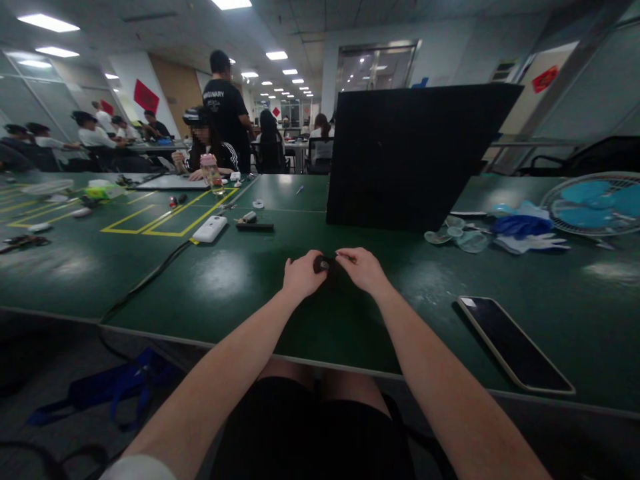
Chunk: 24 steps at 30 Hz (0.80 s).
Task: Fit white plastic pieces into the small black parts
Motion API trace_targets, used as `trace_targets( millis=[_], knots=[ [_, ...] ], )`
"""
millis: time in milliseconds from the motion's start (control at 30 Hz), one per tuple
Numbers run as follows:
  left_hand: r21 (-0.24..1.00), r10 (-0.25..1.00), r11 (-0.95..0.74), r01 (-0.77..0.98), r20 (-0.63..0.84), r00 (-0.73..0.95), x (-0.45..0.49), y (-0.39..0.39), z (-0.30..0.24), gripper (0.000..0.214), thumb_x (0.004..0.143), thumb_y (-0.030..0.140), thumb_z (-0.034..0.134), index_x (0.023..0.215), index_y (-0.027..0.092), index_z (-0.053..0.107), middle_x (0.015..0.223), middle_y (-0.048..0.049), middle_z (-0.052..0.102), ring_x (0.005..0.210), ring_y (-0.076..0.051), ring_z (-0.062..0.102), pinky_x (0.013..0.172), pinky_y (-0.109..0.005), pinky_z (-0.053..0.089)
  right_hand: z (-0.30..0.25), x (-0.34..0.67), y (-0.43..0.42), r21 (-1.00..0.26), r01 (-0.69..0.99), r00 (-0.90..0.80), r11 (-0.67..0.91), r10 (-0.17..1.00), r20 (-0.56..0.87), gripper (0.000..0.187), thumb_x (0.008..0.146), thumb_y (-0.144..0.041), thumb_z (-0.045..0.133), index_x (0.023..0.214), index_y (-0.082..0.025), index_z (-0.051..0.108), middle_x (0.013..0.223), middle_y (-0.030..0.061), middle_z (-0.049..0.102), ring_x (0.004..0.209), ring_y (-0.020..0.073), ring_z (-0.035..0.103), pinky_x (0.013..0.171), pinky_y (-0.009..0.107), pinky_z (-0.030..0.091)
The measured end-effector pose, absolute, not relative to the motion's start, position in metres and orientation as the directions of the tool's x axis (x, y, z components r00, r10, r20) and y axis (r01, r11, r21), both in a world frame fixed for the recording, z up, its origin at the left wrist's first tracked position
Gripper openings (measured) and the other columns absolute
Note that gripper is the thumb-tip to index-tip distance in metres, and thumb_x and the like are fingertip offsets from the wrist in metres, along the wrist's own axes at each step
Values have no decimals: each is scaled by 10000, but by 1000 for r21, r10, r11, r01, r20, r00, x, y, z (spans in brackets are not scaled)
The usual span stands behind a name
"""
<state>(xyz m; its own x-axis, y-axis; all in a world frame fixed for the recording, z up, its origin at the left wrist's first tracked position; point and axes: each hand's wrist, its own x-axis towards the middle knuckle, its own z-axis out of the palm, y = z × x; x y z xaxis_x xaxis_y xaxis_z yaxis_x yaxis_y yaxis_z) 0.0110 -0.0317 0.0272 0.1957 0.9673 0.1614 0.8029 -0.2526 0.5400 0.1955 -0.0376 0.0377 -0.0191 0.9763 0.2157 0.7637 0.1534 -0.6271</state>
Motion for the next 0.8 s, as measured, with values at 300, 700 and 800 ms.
trace_targets(
  millis=[300, 700, 800],
  knots=[
    [537, 961, -275, 798, 173, 215, 10, -30, 24, 433, 892, 391, 646, 1307, 325, 544, 1197, -40, 732, 1178, -284, 647, 1193, -601, 238, 38, 191, -42, -666, 715, -75, 213, 970, 230, 372, 856, -222, 724, 1227, -213, 703, 1206, 74, 678, 987, 208, 668, 848, 349, 561],
    [593, 958, -288, 752, 181, 223, 9, -30, 24, 423, 870, 326, 677, 1283, 310, 585, 1164, -52, 737, 1096, -276, 677, 1013, -436, 459, 33, 193, -42, -578, 759, -111, 299, 935, 337, 220, 916, -179, 630, 1098, -232, 742, 1074, 28, 744, 946, 205, 686, 821, 342, 563],
    [625, 960, -279, 729, 170, 221, 8, -29, 22, 442, 856, 294, 697, 1285, 303, 591, 1138, -53, 743, 1037, -265, 694, 895, -377, 513, 32, 192, -41, -579, 778, -70, 245, 949, 307, 196, 919, -226, 649, 1096, -226, 733, 1056, 33, 744, 921, 203, 686, 787, 332, 557]
  ],
)
